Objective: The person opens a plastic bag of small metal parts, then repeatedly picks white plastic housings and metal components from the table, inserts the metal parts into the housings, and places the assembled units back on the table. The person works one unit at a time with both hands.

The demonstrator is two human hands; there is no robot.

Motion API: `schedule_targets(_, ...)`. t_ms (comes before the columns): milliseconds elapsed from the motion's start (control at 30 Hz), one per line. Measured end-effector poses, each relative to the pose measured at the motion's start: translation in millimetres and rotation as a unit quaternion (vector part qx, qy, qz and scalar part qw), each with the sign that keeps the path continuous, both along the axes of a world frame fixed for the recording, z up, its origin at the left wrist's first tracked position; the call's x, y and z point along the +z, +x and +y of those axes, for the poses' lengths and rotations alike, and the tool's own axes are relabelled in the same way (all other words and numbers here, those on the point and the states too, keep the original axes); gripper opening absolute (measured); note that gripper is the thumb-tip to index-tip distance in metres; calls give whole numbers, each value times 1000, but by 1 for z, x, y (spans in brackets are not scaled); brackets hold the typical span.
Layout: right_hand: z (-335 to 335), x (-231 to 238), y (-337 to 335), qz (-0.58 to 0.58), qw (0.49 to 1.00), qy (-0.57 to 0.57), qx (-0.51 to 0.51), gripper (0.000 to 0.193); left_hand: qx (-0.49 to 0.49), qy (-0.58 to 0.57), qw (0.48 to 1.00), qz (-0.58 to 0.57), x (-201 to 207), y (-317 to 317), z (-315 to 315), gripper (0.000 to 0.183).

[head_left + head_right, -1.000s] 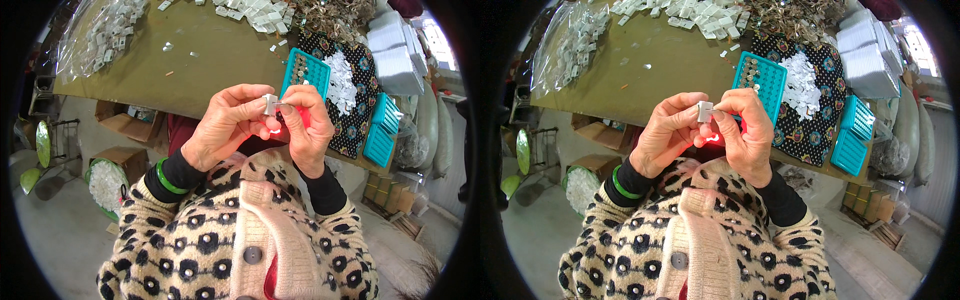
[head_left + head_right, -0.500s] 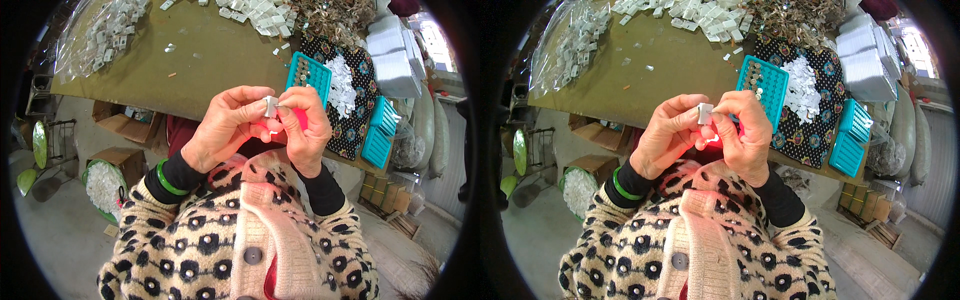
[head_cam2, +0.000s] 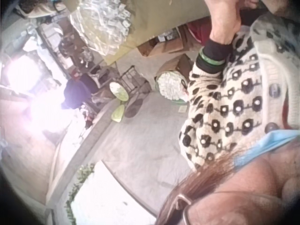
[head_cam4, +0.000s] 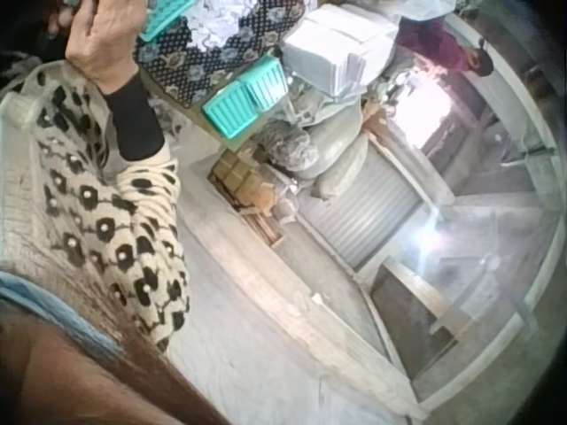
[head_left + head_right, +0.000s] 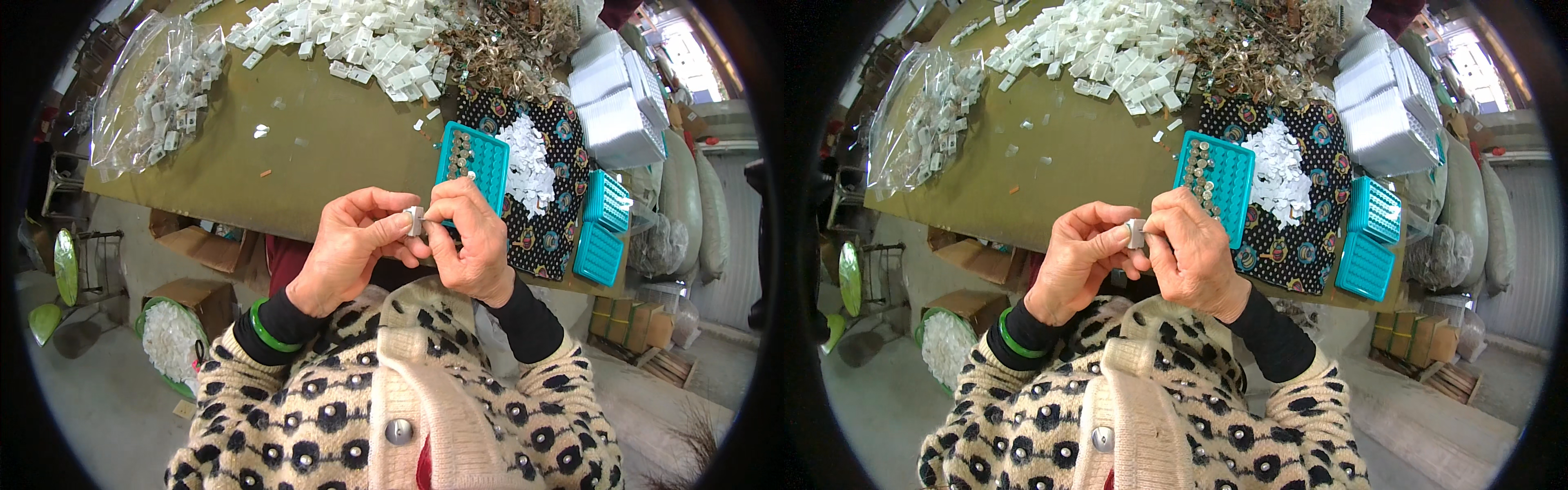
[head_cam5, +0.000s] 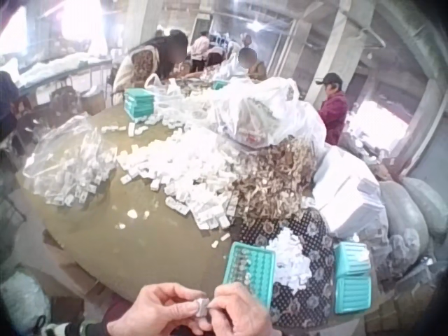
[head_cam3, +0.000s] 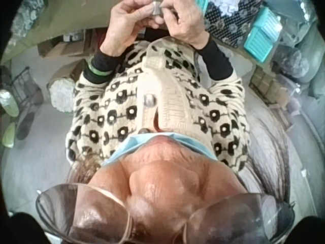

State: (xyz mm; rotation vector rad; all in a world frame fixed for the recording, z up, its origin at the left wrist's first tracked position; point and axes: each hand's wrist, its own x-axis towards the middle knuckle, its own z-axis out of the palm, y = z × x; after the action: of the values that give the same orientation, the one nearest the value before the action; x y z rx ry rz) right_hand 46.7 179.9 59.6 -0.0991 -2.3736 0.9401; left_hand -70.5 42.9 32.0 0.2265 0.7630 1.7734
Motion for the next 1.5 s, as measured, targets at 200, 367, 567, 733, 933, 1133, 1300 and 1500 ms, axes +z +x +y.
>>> schedule_targets(200, 14, 5, -2, -26, 999, 12, 33, 15, -4, -30, 999, 9, 4, -1, 7, 19)
schedule_targets(367, 22, 6, -3, -25, 999, 8, 18, 14, -12, -17, 999, -26, 4, -3, 14, 20)
schedule_targets(567, 37, 19, -14, -84, 991, -22, 102, 11, -18, -38, 998, -50, 1, -6, 18, 17)
schedule_targets(733, 97, 31, -48, -68, 990, 102, 64, 2, 2, -39, 999, 5, 0, -13, 21, 19)
schedule_targets(933, 145, -5, -106, -104, 936, 337, 4, 16, 20, -67, 997, 25, -5, -20, 23, 15)
schedule_targets(1133, 162, -11, -108, -104, 912, 395, 28, 12, 20, -46, 998, 26, -10, -19, 23, 18)
schedule_targets(1300, 162, -8, -108, -79, 901, 426, 37, 13, 23, -37, 998, 46, -12, -16, 21, 19)
schedule_targets(1500, 161, -5, -106, -164, 873, 457, 44, 16, 24, -34, 997, 63, -11, -14, 21, 20)
